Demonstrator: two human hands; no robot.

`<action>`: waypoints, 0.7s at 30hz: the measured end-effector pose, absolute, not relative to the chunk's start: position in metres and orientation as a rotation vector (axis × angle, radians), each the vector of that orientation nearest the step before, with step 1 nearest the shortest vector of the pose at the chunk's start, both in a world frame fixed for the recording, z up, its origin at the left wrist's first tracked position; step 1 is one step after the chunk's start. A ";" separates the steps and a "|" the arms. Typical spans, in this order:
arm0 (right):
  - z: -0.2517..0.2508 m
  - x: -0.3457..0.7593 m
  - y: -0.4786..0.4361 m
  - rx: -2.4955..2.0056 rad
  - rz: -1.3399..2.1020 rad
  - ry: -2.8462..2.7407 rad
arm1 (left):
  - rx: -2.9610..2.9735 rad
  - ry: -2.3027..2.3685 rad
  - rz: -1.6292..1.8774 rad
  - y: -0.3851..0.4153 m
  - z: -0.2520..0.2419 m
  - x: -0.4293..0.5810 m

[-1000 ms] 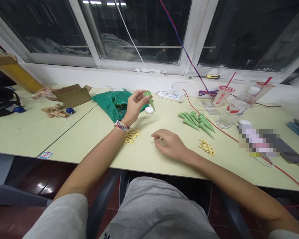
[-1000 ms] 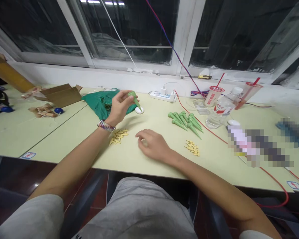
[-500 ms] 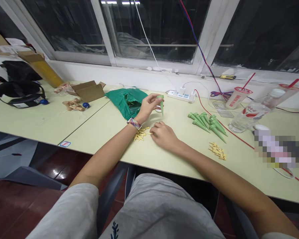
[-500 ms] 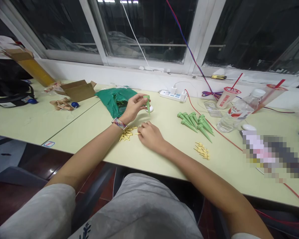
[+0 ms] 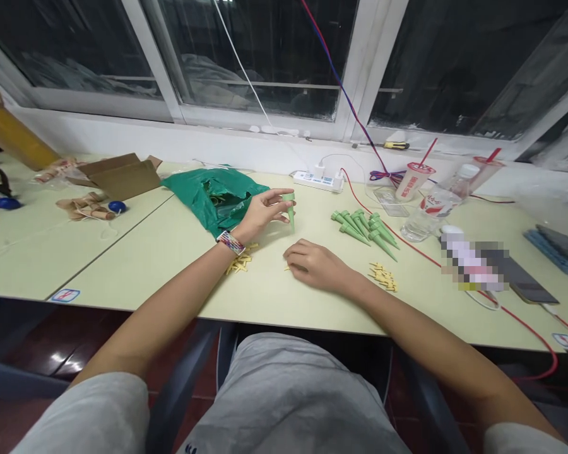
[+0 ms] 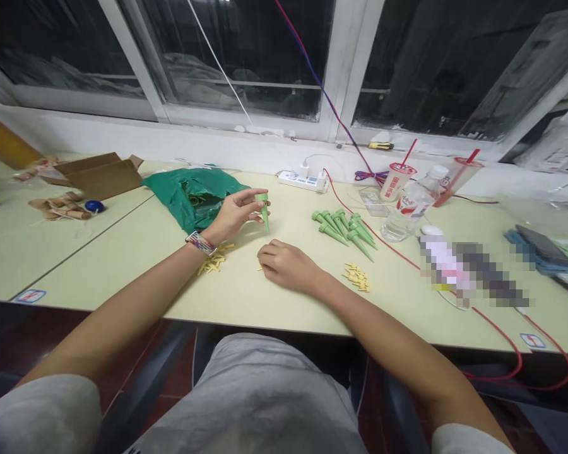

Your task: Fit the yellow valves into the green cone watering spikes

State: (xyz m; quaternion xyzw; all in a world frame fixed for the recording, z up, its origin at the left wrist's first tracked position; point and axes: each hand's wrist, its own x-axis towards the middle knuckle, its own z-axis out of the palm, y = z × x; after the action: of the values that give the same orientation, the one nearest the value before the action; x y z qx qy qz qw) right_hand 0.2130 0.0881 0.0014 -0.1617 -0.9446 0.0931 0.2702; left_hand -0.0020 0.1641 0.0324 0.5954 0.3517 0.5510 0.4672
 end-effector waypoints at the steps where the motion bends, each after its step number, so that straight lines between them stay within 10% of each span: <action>1: 0.002 0.213 0.089 -0.426 0.254 -2.553 | 1.463 0.866 1.341 0.163 0.032 -0.001; 21: 0.008 0.222 0.105 -0.696 0.530 -1.841 | 1.520 0.789 1.164 0.153 0.030 0.005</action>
State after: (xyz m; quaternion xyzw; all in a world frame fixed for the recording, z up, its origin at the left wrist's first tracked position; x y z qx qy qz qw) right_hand 0.2222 0.1053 0.0079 -0.2910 -0.7691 0.2216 0.5242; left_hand 0.0048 0.1527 0.0304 0.6313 0.3276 0.4834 0.5104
